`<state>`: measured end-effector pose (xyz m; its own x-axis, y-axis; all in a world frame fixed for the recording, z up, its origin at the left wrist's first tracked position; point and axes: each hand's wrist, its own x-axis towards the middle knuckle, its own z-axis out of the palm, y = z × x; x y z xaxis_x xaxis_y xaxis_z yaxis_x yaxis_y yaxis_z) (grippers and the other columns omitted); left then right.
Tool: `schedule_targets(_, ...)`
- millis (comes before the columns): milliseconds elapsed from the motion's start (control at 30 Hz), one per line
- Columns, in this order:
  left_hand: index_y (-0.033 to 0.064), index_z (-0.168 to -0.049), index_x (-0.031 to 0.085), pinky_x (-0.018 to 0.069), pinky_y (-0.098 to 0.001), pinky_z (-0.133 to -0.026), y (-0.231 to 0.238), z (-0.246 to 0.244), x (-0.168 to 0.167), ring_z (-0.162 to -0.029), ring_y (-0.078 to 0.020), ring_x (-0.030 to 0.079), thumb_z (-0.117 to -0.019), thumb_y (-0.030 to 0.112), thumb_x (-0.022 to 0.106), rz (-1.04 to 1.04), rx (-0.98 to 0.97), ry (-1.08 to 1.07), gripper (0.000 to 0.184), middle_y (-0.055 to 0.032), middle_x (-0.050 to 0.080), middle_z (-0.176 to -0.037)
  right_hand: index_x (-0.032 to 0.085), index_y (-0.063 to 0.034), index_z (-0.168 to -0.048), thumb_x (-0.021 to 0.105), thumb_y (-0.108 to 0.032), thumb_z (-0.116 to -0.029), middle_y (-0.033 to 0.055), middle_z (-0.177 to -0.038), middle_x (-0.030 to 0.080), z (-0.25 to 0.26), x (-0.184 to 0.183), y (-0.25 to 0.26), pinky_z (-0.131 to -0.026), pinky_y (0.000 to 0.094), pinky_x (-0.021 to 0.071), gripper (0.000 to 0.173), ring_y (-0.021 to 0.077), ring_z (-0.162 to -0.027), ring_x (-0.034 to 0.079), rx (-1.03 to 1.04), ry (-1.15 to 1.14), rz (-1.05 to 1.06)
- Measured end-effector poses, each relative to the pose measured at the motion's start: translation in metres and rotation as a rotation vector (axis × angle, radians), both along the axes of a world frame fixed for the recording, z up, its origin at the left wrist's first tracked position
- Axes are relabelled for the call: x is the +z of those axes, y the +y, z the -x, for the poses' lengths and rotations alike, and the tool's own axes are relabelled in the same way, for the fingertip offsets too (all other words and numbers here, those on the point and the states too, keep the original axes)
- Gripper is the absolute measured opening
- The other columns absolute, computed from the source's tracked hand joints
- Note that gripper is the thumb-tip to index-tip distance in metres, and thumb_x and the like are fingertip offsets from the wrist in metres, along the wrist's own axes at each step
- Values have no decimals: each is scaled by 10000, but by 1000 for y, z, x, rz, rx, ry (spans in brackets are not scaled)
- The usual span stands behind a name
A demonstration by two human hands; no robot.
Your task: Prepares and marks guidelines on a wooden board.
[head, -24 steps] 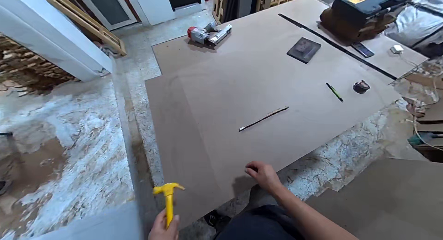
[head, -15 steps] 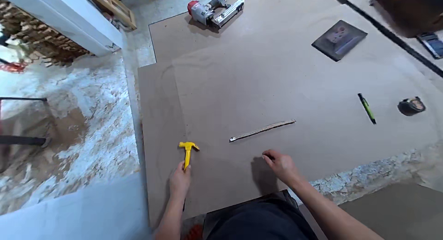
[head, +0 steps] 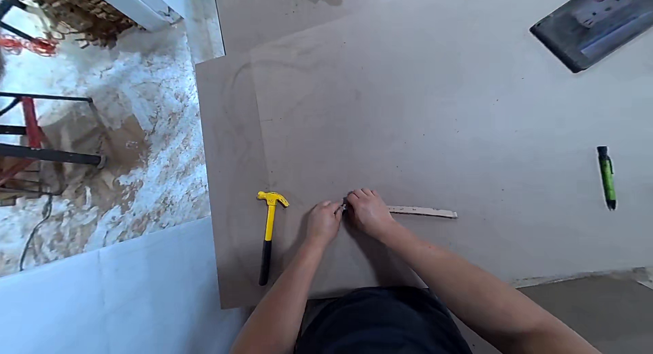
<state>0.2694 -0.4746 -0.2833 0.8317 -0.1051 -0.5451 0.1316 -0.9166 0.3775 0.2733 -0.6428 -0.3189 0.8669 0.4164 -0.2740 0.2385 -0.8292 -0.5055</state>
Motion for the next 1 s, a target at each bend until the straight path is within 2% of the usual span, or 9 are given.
schedule_targets(133, 152, -1156, 759, 588, -425, -939, 10, 11, -9, -1016, -184, 722, -1031, 257, 629, 55, -55, -108, 208, -36, 753, -1081, 698, -143, -1074, 661, -225, -937, 57, -1124, 679, 2, 5, 2, -891, 472, 539, 163, 268, -1093, 636, -46, 73, -24)
schedule_targets(200, 126, -1119, 753, 604, -419, -903, 15, 17, -12, -971, -181, 732, -1017, 224, 653, 98, -19, -181, 173, -43, 756, -1042, 681, -146, -1123, 716, -277, -914, 63, -1135, 682, 0, 11, 2, -898, 479, 547, 249, 265, -1091, 648, -74, 161, -52)
schedule_targets(267, 115, -1044, 761, 625, -406, -823, 17, 20, -16, -888, -175, 737, -989, 192, 686, 112, 19, -318, 120, -40, 753, -958, 691, -168, -1131, 729, -339, -938, 44, -1085, 705, -2, 16, 1, -862, 469, 588, 261, 233, -1019, 690, -115, 254, -97)
schedule_targets(367, 105, -983, 763, 631, -387, -766, 18, 19, -24, -845, -179, 734, -971, 184, 702, 82, 39, -489, 101, -41, 741, -904, 702, -166, -1014, 686, -352, -970, 20, -950, 706, 0, 15, 9, -738, 450, 601, 192, 202, -861, 706, -222, 240, -106)
schedule_targets(500, 94, -1003, 756, 620, -379, -807, 11, 1, -28, -895, -180, 725, -986, 202, 692, 59, 128, -550, 126, -46, 737, -942, 705, -161, -960, 667, -343, -974, 11, -904, 706, -5, 10, 27, -683, 429, 603, 186, 189, -794, 706, -408, 178, -104)
schedule_targets(567, 74, -1041, 743, 622, -413, -789, 5, -12, -27, -848, -180, 726, -1015, 221, 668, 116, 267, -430, 167, -63, 740, -937, 725, -156, -970, 672, -290, -968, 11, -933, 718, -12, 7, 32, -684, 418, 613, 145, 179, -799, 714, -451, 126, -154)
schedule_targets(700, 109, -1061, 706, 640, -368, -679, 4, -26, -32, -700, -114, 717, -1086, 310, 538, 216, 531, -169, 263, 2, 737, -838, 779, -196, -948, 675, -290, -960, -18, -1001, 734, -17, -1, 33, -777, 390, 592, 141, 166, -921, 697, -420, 6, -199)
schedule_targets(867, 149, -1127, 680, 623, -322, -570, 6, -22, -36, -622, -108, 689, -1026, 247, 653, 284, 528, -249, 144, 9, 723, -828, 786, -207, -923, 661, -315, -964, -26, -933, 736, -22, -13, 31, -771, 408, 539, 170, 176, -883, 682, -410, -94, -182)
schedule_targets(1000, 137, -1124, 693, 601, -268, -621, 3, -27, -33, -707, -53, 683, -957, 189, 724, 150, 390, -361, 177, 16, 723, -921, 785, -197, -930, 668, -307, -959, -17, -945, 742, -24, -13, 27, -749, 413, 549, 163, 189, -878, 692, -402, -77, -192)
